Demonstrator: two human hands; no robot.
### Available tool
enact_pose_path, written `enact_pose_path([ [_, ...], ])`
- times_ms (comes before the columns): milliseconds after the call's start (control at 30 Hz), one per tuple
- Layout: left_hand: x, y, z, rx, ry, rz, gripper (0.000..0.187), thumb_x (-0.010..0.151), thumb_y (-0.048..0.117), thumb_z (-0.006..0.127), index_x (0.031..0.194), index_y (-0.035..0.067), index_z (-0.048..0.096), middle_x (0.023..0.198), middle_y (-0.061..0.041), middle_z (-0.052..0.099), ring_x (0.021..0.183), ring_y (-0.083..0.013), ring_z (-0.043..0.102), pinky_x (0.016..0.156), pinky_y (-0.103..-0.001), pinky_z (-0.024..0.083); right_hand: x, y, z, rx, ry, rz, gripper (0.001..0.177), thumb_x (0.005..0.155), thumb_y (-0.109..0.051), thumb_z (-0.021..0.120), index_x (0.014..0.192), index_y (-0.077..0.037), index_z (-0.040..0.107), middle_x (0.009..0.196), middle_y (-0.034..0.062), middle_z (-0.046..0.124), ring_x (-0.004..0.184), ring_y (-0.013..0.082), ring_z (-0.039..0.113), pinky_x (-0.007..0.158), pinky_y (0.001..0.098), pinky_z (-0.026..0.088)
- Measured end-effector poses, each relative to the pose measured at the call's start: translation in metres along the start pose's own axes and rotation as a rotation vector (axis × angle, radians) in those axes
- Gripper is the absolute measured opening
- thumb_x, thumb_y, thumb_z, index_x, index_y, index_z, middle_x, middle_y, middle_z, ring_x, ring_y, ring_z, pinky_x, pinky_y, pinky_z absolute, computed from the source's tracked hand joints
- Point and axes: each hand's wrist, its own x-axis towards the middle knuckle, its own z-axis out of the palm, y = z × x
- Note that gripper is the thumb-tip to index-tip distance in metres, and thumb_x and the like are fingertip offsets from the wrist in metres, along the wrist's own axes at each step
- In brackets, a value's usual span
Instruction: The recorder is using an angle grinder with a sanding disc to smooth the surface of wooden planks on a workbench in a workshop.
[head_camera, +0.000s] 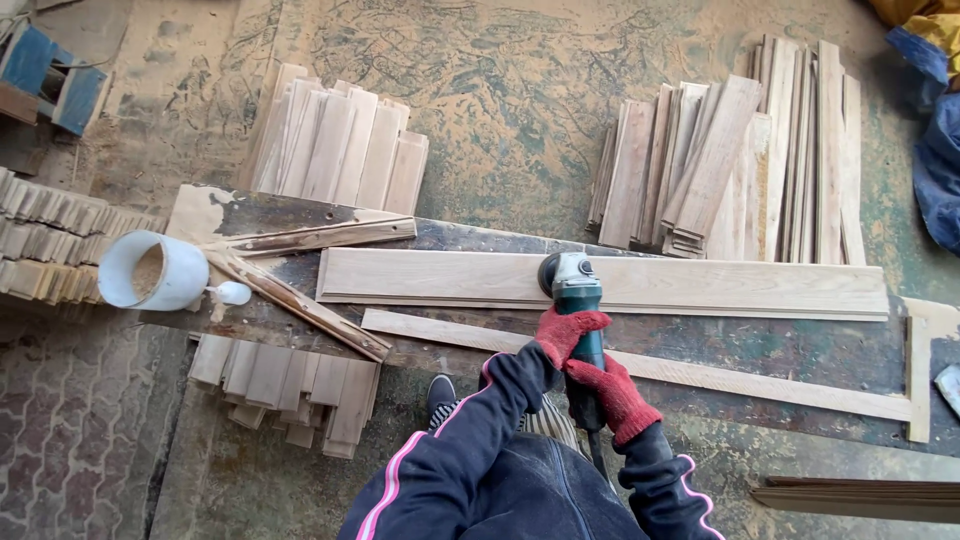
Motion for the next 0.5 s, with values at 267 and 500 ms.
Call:
enact_pose_path([
  [267, -0.05, 0.043, -0.091, -0.221, 0.103, 0.042, 0.049, 0.055, -0.002, 0.101, 0.096, 0.001, 0.075, 0.072, -0.02, 0.071, 0.07, -0.0397, 0.076, 0.062, -0.059, 0.062, 0.012, 0.019, 0.076, -0.203, -0.161, 0.018, 0.052, 0.062, -0.026, 0.098, 0.1, -0.001, 0.072, 0.075, 0.0211, 0.064, 0.066, 0.0345, 0.069, 0.056, 0.0491, 0.06],
  [500, -0.077, 0.071, -0.166, -0.224, 0.305, 0.108, 0.055, 0.058, 0.005, 0.1, 0.106, 0.003, 0.073, 0.078, -0.018, 0.075, 0.076, -0.037, 0.078, 0.064, -0.057, 0.062, 0.005, 0.023, 0.148, -0.487, -0.33, 0.003, 0.064, 0.056, -0.045, 0.101, 0.102, -0.009, 0.076, 0.085, 0.0157, 0.068, 0.085, 0.0292, 0.068, 0.08, 0.0426, 0.056],
])
